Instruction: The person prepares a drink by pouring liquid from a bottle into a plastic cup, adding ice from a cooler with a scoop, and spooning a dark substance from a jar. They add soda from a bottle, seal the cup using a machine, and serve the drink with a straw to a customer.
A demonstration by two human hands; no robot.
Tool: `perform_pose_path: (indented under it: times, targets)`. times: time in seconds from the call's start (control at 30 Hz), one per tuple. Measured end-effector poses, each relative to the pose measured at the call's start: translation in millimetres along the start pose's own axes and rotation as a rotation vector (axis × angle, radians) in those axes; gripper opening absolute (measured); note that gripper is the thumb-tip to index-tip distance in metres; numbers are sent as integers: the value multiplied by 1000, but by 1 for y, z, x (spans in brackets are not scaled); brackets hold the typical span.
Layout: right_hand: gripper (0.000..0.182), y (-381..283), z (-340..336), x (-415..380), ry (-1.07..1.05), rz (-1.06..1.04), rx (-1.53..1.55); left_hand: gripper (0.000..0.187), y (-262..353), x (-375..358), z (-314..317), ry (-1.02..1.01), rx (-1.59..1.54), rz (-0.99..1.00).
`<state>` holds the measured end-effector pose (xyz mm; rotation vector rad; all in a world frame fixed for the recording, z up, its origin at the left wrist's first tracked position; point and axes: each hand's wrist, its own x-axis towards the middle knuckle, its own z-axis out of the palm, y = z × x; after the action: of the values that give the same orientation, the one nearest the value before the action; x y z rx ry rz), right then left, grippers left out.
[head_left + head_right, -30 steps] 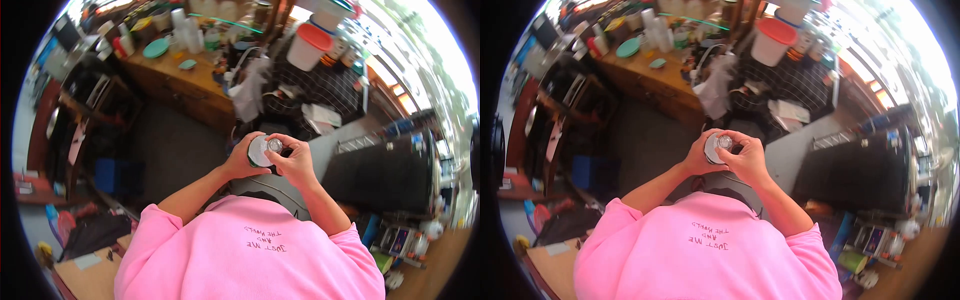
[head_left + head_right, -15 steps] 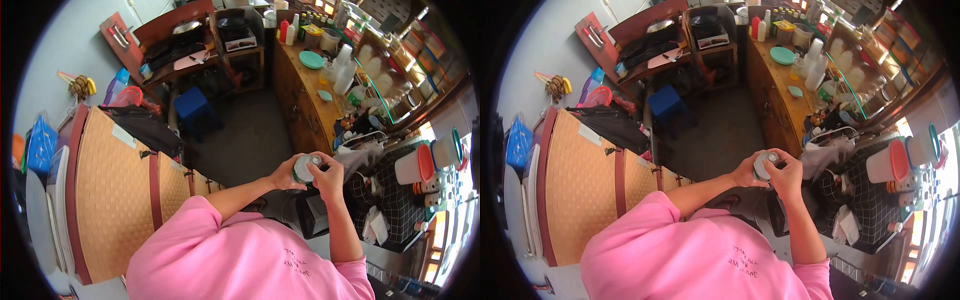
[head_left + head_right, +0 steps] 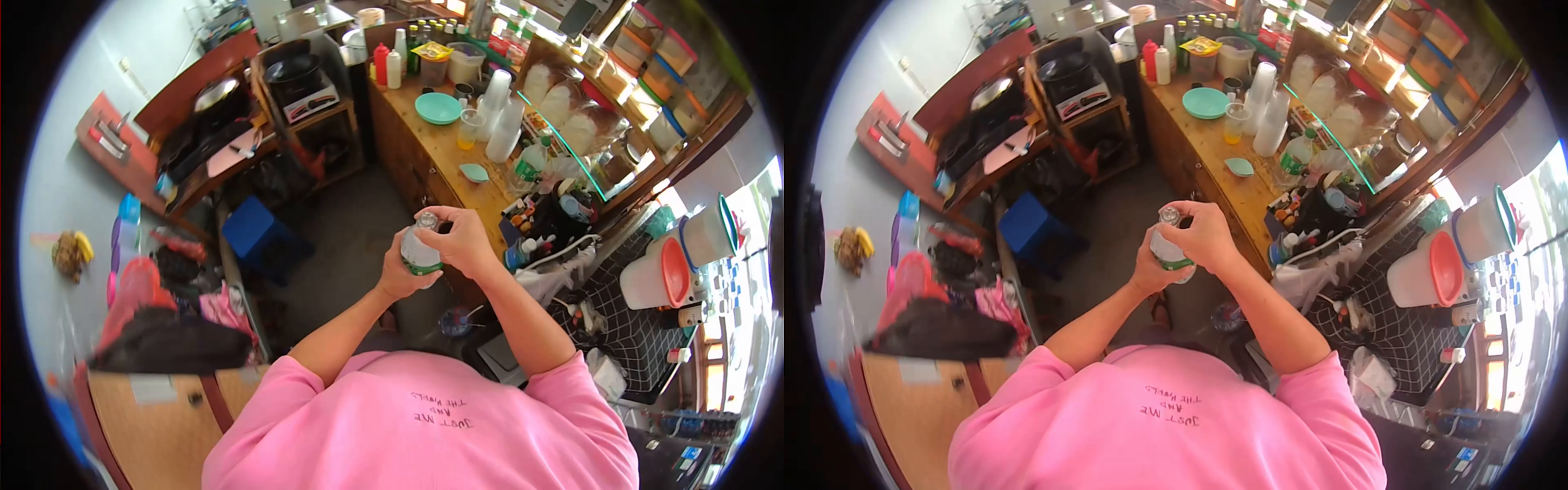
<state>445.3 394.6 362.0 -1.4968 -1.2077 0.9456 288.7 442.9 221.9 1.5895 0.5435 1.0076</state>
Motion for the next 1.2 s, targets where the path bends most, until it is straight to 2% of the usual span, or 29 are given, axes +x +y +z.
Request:
perform_pose_path:
  times: [0.1,0.2,0.37,0.47,0.53,0.6,0.63,0.7,0.87,0.93,1.07,1.13,1.2]
  targets:
    - [29,7,1,64,-8,-62,-49,92,-32,67,-33,-34,85,43]
    - [36,24,5,123,73,-126,-35,92,-54,127,-61,-82,121,54]
    - [61,36,-8,192,264,-120,-75,91,-90,217,-85,-200,191,65]
    - [67,62,-25,222,320,-25,-69,91,-116,260,-89,-243,139,4]
    - [67,83,-34,241,373,-33,-58,91,-126,290,-89,-269,233,-5]
    - [56,99,-45,256,380,172,151,91,-141,320,-85,-285,247,-15]
    - [56,107,-51,265,394,178,150,91,-147,334,-83,-289,245,-23]
    - [42,124,-61,278,403,307,337,91,-160,355,-82,-305,238,-43]
    - [32,185,-69,311,443,438,354,92,-181,426,-73,-446,349,-31]
    - [29,204,-72,324,476,469,291,95,-190,453,-70,-572,461,-136]
    - [27,228,-73,340,581,483,229,90,-199,492,-65,-765,490,-277]
    - [25,218,-76,342,610,579,460,88,-202,507,-65,-838,488,-294]
    - [25,216,-77,343,664,586,499,89,-212,519,-69,-932,515,-316]
